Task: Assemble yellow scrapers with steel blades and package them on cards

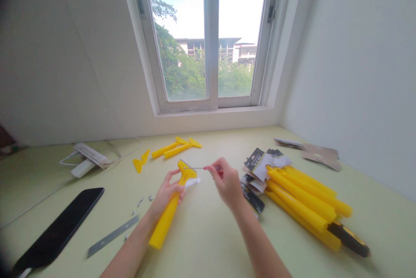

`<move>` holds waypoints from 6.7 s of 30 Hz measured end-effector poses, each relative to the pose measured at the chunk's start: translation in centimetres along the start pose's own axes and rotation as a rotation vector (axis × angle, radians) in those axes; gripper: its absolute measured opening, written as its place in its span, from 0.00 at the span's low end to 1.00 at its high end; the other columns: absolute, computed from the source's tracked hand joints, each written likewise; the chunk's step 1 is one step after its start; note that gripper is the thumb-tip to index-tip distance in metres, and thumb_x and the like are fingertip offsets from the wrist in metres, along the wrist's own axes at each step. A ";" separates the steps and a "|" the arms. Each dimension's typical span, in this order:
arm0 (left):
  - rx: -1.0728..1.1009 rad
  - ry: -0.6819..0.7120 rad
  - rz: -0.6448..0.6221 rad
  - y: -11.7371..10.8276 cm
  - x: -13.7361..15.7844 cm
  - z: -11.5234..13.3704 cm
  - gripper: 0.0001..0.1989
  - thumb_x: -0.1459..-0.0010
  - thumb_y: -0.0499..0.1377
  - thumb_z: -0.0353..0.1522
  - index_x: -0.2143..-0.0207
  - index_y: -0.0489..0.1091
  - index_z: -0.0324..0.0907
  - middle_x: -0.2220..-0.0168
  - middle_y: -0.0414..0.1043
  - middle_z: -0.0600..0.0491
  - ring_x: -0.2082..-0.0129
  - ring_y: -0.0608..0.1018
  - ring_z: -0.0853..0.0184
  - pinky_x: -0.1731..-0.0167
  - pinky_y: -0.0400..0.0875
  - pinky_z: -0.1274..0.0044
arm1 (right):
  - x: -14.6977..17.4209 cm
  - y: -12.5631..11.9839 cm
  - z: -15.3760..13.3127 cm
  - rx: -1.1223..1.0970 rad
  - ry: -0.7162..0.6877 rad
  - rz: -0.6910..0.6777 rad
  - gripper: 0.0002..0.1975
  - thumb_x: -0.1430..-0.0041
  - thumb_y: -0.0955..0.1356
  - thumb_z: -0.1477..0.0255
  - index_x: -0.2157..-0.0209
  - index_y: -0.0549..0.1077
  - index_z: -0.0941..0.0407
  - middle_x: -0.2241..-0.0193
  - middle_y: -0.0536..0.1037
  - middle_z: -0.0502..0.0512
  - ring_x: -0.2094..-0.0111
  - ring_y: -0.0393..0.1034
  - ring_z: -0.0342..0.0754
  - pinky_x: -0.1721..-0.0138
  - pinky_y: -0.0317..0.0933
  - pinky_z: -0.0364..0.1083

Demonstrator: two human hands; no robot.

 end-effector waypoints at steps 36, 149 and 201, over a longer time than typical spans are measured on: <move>0.021 -0.037 -0.035 0.0 0.0 -0.2 0.28 0.63 0.55 0.25 0.56 0.53 0.44 0.81 0.63 0.61 0.86 0.64 0.75 0.87 0.57 0.83 | 0.0 -0.3 -0.5 0.039 -0.008 -0.049 0.09 0.45 0.61 0.66 0.75 0.62 0.56 0.81 0.65 0.47 0.80 0.60 0.40 0.77 0.54 0.39; 0.020 -0.029 -0.032 -0.2 0.0 0.1 0.27 0.62 0.55 0.26 0.56 0.51 0.45 0.80 0.64 0.61 0.86 0.64 0.76 0.87 0.57 0.83 | 0.3 0.4 -0.6 0.010 -0.031 -0.181 0.07 0.44 0.59 0.66 0.71 0.60 0.55 0.81 0.63 0.46 0.79 0.60 0.41 0.78 0.53 0.39; -0.516 0.513 0.249 1.3 2.9 2.6 0.20 0.57 0.55 0.25 0.59 0.64 0.50 0.55 0.67 0.55 0.84 0.61 0.76 0.79 0.58 0.82 | -0.1 1.8 1.5 -0.751 0.609 -0.244 0.12 0.56 0.68 0.63 0.76 0.68 0.59 0.80 0.64 0.48 0.78 0.56 0.39 0.76 0.52 0.40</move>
Point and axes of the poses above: each hand's wrist, its own x-axis away from the middle knuckle, its own y-axis out of the palm, z = x × y, the point moved 1 cm from there along -x, towards the middle knuckle
